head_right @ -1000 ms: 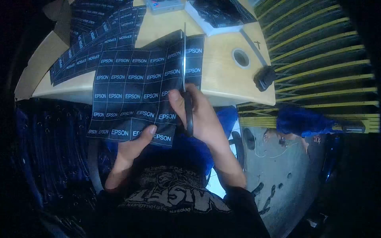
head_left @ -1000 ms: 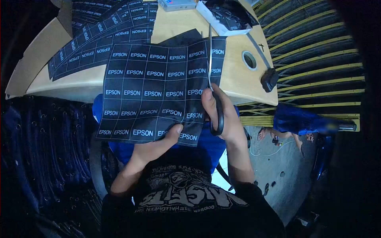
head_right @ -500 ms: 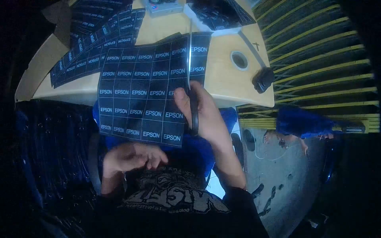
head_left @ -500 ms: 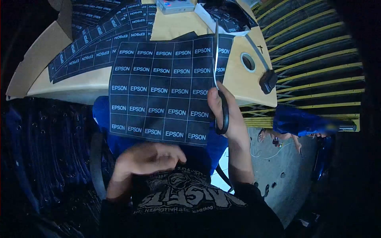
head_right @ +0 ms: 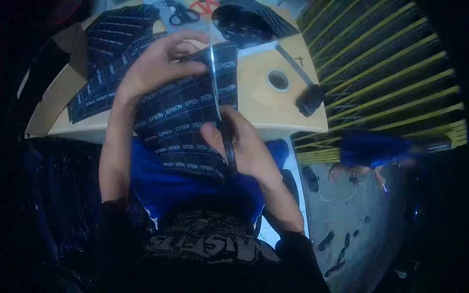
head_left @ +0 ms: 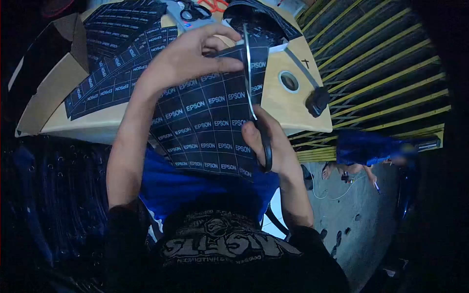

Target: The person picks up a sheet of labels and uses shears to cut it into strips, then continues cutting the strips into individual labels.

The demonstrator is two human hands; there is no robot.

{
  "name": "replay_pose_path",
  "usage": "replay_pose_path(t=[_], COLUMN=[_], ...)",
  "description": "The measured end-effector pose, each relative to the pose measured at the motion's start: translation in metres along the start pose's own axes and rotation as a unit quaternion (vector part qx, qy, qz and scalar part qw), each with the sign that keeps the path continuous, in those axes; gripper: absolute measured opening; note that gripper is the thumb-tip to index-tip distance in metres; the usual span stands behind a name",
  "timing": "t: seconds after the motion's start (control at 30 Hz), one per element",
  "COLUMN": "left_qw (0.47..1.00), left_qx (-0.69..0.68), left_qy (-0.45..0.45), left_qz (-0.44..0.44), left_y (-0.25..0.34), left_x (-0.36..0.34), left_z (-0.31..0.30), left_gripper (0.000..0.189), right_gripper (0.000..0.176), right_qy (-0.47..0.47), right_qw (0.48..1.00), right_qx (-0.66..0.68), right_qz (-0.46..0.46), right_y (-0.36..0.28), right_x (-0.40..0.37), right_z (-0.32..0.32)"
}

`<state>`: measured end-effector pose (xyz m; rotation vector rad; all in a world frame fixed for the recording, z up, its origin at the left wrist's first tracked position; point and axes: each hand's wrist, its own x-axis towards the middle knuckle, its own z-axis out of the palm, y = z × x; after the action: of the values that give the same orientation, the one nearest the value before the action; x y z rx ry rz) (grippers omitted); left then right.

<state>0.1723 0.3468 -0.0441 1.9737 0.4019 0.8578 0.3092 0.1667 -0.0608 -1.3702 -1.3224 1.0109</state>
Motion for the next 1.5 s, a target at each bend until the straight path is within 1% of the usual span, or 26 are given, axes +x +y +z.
replay_pose_path(t=[0.03, 0.1, 0.17, 0.2, 0.23, 0.3, 0.37, 0.43, 0.5, 0.53, 0.57, 0.6, 0.63, 0.67, 0.7, 0.73, 0.77, 0.87, 0.9, 0.97, 1.07, 1.1, 1.17, 1.27, 1.37, 1.5], left_qw=[0.994, 0.995, 0.995, 0.991, 0.992, 0.981, 0.988, 0.980, 0.978, 0.983, 0.986, 0.979, 0.980, 0.978, 0.976, 0.986, 0.986, 0.984, 0.984, 0.990, 0.989, 0.989, 0.979, 0.979, 0.982, 0.980], left_qx=[-0.079, -0.092, -0.080, -0.101, -0.098, -0.157, -0.116, -0.129, -0.134, -0.104, -0.074, -0.072, -0.071, -0.078, -0.085, -0.110, -0.109, -0.107, -0.106, -0.036, 0.020, 0.021, 0.002, -0.023, -0.052, -0.041], left_qy=[-0.027, -0.017, -0.051, -0.069, -0.071, -0.088, -0.074, -0.104, -0.088, -0.090, -0.092, -0.115, -0.115, -0.114, -0.113, -0.081, -0.081, -0.074, -0.074, -0.080, -0.092, -0.092, -0.102, -0.103, -0.105, -0.099], left_qz=[-0.067, -0.041, -0.029, -0.044, -0.043, -0.065, -0.068, -0.114, -0.131, -0.123, -0.115, -0.149, -0.149, -0.158, -0.167, -0.093, -0.093, -0.119, -0.119, -0.109, -0.118, -0.117, -0.176, -0.172, -0.145, -0.167], left_y=[0.001, 0.004, 0.000, 0.001, 0.007, 0.017, 0.017, 0.023, 0.032, 0.033, 0.036, 0.042, 0.043, 0.044, 0.045, 0.042, 0.044, 0.059, 0.059, 0.056, 0.061, 0.065, 0.073, 0.075, 0.075, 0.078], left_x=[0.003, 0.001, -0.001, -0.003, -0.002, -0.003, -0.002, 0.001, 0.000, 0.000, 0.000, -0.001, -0.002, -0.003, -0.003, -0.005, -0.006, -0.008, -0.008, -0.007, -0.006, -0.005, -0.006, -0.007, -0.008, -0.009], left_z=[-0.004, 0.000, 0.002, -0.001, -0.003, -0.007, -0.012, -0.019, -0.022, -0.024, -0.025, -0.029, -0.029, -0.029, -0.029, -0.025, -0.024, -0.024, -0.025, -0.029, -0.033, -0.033, -0.032, -0.032, -0.032, -0.032], left_gripper=[0.047, 0.046, 0.042, 0.036, 0.036, 0.031, 0.031, 0.034, 0.034, 0.034, 0.033, 0.038, 0.038, 0.042, 0.046, 0.024, 0.024, 0.019, 0.019, 0.017, 0.017, 0.017, 0.026, 0.025, 0.024, 0.024], right_gripper=[0.044, 0.044, 0.044, 0.045, 0.045, 0.044, 0.044, 0.043, 0.044, 0.046, 0.046, 0.047, 0.048, 0.050, 0.050, 0.051, 0.053, 0.056, 0.056, 0.059, 0.061, 0.061, 0.063, 0.063, 0.063, 0.063], right_qy=[-0.002, -0.005, -0.006, 0.001, 0.003, -0.017, -0.024, -0.031, -0.067, -0.088, -0.087, -0.083, -0.079, -0.064, -0.065, -0.081, -0.097, -0.117, -0.118, -0.122, -0.129, -0.128, -0.099, -0.132, -0.129, -0.125], right_qw=[1.000, 0.999, 1.000, 0.996, 0.996, 0.995, 0.994, 0.993, 0.997, 0.996, 0.996, 0.995, 0.992, 0.993, 0.993, 0.993, 0.993, 0.988, 0.988, 0.987, 0.987, 0.987, 0.986, 0.985, 0.986, 0.984], right_qx=[-0.016, -0.030, -0.023, -0.091, -0.089, -0.053, -0.047, -0.044, 0.032, -0.017, -0.016, -0.039, -0.062, -0.026, -0.025, -0.033, -0.040, -0.083, -0.083, -0.071, -0.039, -0.039, 0.013, -0.043, -0.039, -0.020], right_qz=[-0.005, -0.015, -0.006, -0.024, -0.026, -0.079, -0.090, -0.102, -0.033, -0.001, -0.002, -0.039, -0.076, -0.096, -0.097, -0.080, -0.062, -0.062, -0.063, -0.079, -0.092, -0.093, -0.137, -0.100, -0.101, -0.122], right_y=[-0.001, -0.002, -0.002, -0.002, -0.001, -0.001, -0.003, -0.008, -0.015, -0.014, -0.011, -0.009, -0.008, -0.016, -0.018, -0.019, -0.019, -0.018, -0.017, -0.016, -0.018, -0.018, -0.015, -0.019, -0.023, -0.022], right_x=[0.002, 0.003, 0.001, 0.001, 0.001, 0.001, 0.000, -0.002, -0.005, -0.005, -0.004, -0.004, -0.003, -0.004, -0.004, -0.004, -0.004, -0.003, -0.003, -0.003, -0.002, -0.001, -0.001, 0.000, -0.001, -0.001], right_z=[0.000, -0.003, -0.006, -0.009, -0.010, -0.011, -0.011, -0.012, -0.011, -0.016, -0.016, -0.017, -0.016, -0.012, -0.012, -0.014, -0.016, -0.021, -0.022, -0.023, -0.021, -0.019, -0.015, -0.023, -0.022, -0.021])
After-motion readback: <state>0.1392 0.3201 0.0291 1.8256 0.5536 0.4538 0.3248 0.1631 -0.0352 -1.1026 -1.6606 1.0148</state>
